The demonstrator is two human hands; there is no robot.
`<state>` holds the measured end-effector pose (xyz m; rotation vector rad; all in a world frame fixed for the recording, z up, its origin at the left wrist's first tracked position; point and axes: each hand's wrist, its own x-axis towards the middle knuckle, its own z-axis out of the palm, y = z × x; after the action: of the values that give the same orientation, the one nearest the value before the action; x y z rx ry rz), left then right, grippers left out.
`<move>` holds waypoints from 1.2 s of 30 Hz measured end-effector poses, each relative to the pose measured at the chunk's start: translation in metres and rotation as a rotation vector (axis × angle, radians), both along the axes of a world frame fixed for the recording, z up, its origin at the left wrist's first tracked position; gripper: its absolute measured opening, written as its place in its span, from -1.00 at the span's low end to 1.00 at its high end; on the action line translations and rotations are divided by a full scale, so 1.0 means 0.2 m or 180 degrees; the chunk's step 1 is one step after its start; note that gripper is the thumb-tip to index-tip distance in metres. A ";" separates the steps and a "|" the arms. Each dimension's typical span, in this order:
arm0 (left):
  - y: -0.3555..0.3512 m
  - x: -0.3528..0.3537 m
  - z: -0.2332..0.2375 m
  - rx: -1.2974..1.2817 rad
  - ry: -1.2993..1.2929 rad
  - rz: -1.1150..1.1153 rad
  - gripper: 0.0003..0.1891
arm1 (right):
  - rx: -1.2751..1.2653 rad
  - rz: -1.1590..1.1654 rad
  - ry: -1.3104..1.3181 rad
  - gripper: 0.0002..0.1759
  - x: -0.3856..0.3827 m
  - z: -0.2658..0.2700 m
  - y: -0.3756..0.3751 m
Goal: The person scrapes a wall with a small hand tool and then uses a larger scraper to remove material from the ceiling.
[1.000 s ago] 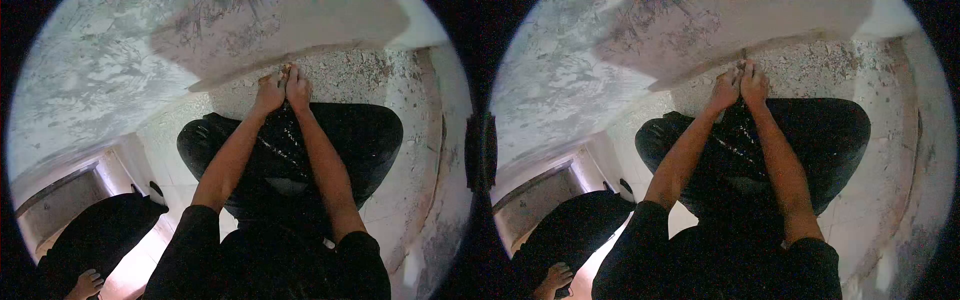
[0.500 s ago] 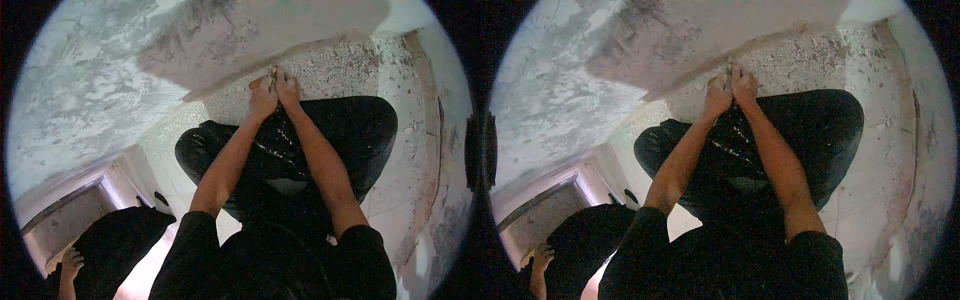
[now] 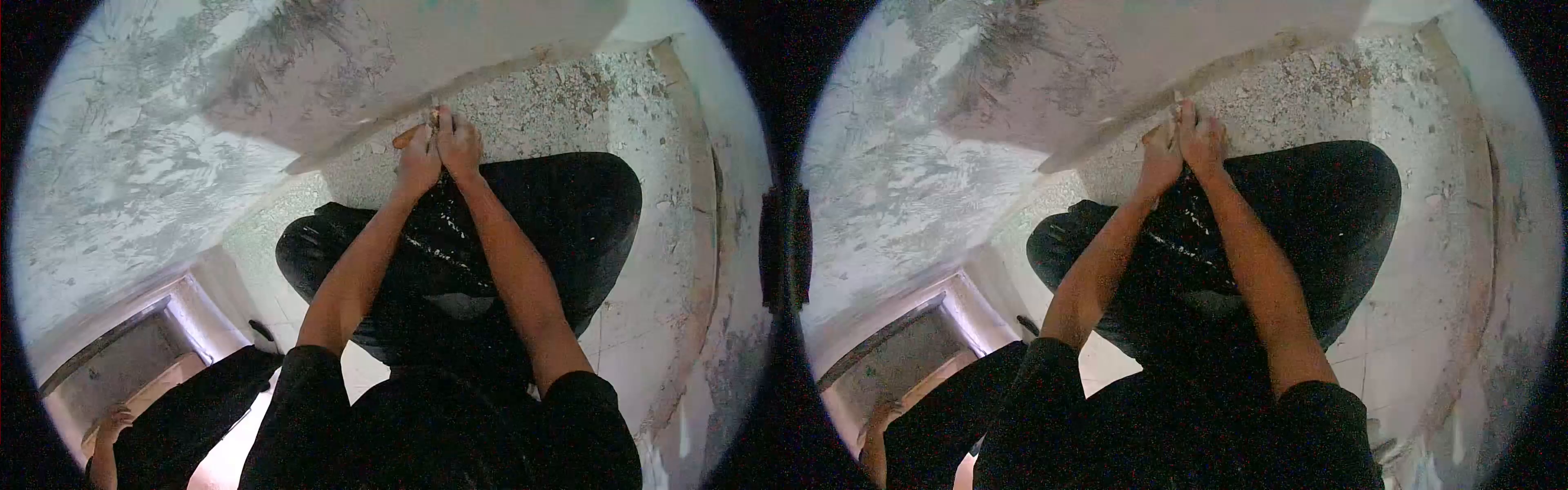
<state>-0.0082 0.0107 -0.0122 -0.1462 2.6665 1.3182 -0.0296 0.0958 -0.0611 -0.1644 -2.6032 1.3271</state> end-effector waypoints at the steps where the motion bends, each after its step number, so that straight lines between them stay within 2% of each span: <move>1: -0.01 -0.01 -0.02 -0.0009 -0.0004 -0.0005 -0.69 | -0.0140 -0.0068 -0.0217 -0.44 0.00 0.00 0.00; 2: -0.01 -0.02 -0.04 0.0081 0.0271 -0.0099 -0.69 | -0.0150 -0.0073 -0.0217 -0.44 -0.01 0.00 0.01; 4: -0.02 -0.02 -0.05 0.0162 0.0531 -0.0188 -0.68 | -0.0981 0.0120 -0.0958 -0.49 -0.03 0.17 0.05; 8: 0.00 -0.01 -0.02 0.0010 0.0521 0.0002 -0.68 | -0.0584 0.0046 -0.0901 -0.51 -0.02 0.15 0.02; 10: 0.00 0.00 -0.01 -0.0163 0.0515 0.0029 -0.68 | -0.0663 0.0037 -0.0283 -0.51 -0.02 0.13 0.03; 13: 0.00 0.00 -0.01 0.0059 0.0360 0.0073 -0.71 | -0.0742 -0.0169 -0.0686 -0.54 -0.03 0.10 0.01; 14: 0.00 0.00 -0.02 0.0053 0.0574 -0.0056 -0.72 | -0.0744 -0.0164 -0.0694 -0.54 -0.02 0.09 0.01; 16: -0.01 0.00 0.00 0.0043 0.0782 -0.0179 -0.73 | -0.0770 -0.0090 -0.0114 -0.53 -0.01 0.10 0.00; 20: 0.02 0.00 0.03 0.0024 0.1032 -0.0066 -0.74 | -0.0626 -0.0004 -0.0327 -0.51 -0.03 0.10 0.02; 22: 0.01 0.00 0.03 0.0058 0.1071 -0.0037 -0.74 | -0.0396 0.0238 -0.0845 -0.76 -0.06 0.11 0.02; 23: 0.00 0.00 0.02 -0.0154 0.0986 -0.0003 -0.74 | -0.0410 0.0237 -0.0854 -0.76 -0.06 0.08 0.01; 25: 0.00 0.00 0.05 -0.0361 0.0896 0.0008 -0.75 | 0.0276 0.0428 0.1288 -0.63 -0.06 0.02 -0.01; 26: -0.01 0.03 0.06 -0.0581 0.1085 0.0007 -0.75 | 0.0287 0.0420 0.1278 -0.63 -0.05 -0.02 -0.03; 28: -0.03 0.05 0.11 -0.0807 0.1263 0.0026 -0.75 | -0.1030 0.0388 0.0024 -0.51 -0.04 0.01 -0.09; 30: -0.07 0.04 0.15 -0.1342 0.0583 0.0145 -0.75 | -0.1371 0.0340 -0.0091 -0.50 -0.03 0.00 -0.13; 31: -0.08 0.03 0.16 -0.1357 0.0579 0.0150 -0.75 | -0.1704 0.0272 -0.0202 -0.48 -0.03 -0.01 -0.15; 32: -0.09 0.03 0.17 -0.1335 0.0907 0.0139 -0.74 | -0.1715 0.0274 -0.0216 -0.48 -0.04 -0.02 -0.16; 33: -0.09 0.02 0.18 -0.1309 0.1231 0.0122 -0.74 | -0.2170 0.0396 -0.0909 -0.48 -0.05 0.04 -0.14; 34: -0.09 0.03 0.20 -0.1315 0.1211 0.0115 -0.74 | -0.2613 0.0512 -0.1612 -0.46 -0.05 0.09 -0.12; 36: -0.09 0.04 0.24 -0.1487 0.1042 0.0013 -0.71 | -0.2677 0.0324 -0.1412 -0.40 -0.02 0.18 -0.13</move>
<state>-0.0006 -0.0074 0.0356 0.0119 3.2119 0.7466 -0.0334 0.0701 -0.0248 -0.5036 -2.1690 2.5943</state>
